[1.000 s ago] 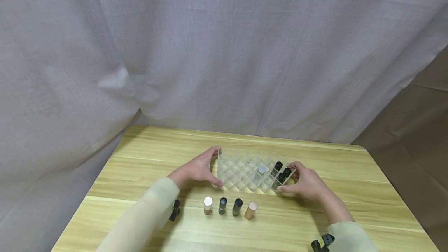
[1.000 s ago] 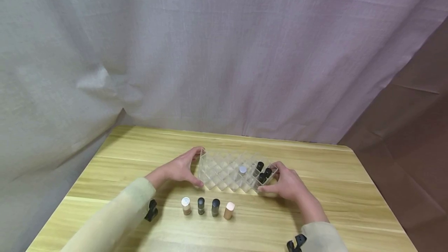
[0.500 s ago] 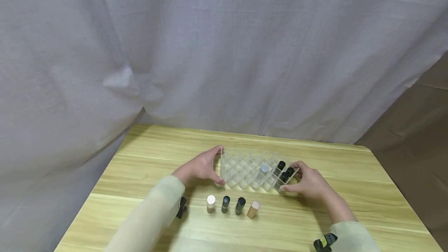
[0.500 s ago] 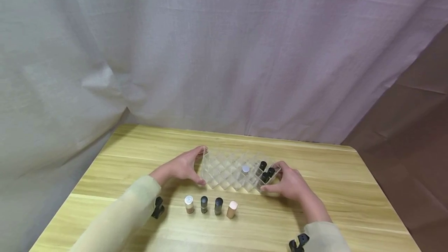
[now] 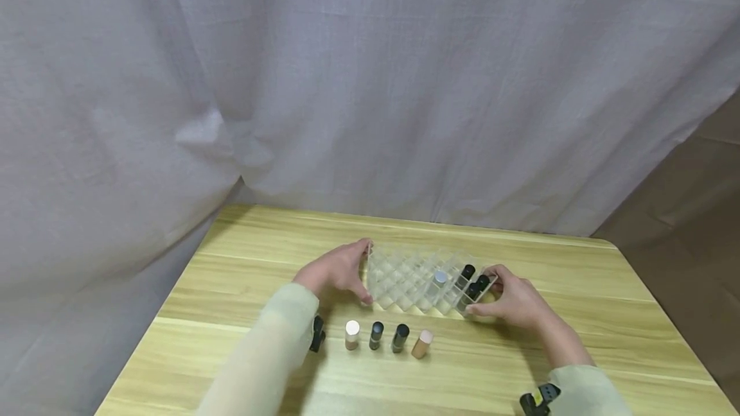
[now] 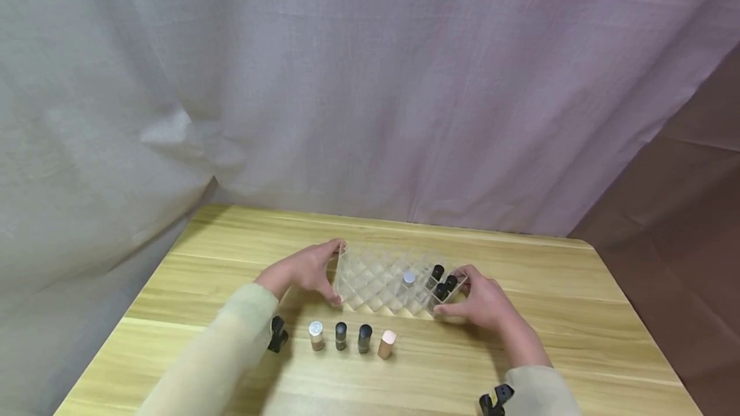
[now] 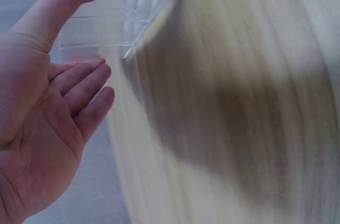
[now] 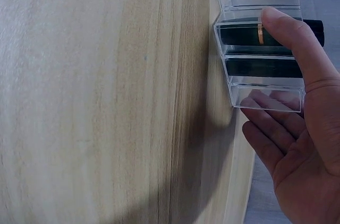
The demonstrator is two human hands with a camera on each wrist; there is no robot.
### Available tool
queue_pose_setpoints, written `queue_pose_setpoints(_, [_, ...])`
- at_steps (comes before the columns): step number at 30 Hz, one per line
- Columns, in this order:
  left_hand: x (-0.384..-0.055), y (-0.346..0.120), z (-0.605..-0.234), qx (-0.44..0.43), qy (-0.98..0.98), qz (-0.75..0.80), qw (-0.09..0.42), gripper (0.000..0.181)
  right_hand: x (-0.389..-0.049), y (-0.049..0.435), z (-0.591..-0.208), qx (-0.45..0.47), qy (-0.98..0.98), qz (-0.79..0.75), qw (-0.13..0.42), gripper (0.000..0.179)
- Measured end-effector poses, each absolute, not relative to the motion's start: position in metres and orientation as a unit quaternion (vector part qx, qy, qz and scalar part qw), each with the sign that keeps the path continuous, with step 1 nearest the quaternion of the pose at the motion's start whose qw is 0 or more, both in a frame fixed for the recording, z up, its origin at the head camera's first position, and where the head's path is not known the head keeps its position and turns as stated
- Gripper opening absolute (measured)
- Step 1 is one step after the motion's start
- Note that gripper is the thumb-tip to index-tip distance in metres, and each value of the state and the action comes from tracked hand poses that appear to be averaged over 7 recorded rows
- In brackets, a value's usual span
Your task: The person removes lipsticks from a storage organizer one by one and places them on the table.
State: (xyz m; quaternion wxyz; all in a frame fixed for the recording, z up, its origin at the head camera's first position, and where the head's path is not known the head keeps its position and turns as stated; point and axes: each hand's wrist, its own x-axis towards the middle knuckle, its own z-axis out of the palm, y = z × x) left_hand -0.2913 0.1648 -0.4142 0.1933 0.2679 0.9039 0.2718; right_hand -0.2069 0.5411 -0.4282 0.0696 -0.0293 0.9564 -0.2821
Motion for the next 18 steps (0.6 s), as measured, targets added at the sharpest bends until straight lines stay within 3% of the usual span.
queue_pose_setpoints(3, [-0.29, 0.167, -0.41, 0.261, 0.908, 0.262, 0.199, 0.11, -0.207, 0.541, -0.428, -0.03, 0.957, -0.279, 0.068, 0.097])
queue_pose_setpoints(18, [-0.285, 0.17, -0.401, 0.217, 0.923, 0.235, 0.216, 0.128, -0.206, 0.54, -0.427, -0.031, 0.96, -0.271, 0.067, 0.098])
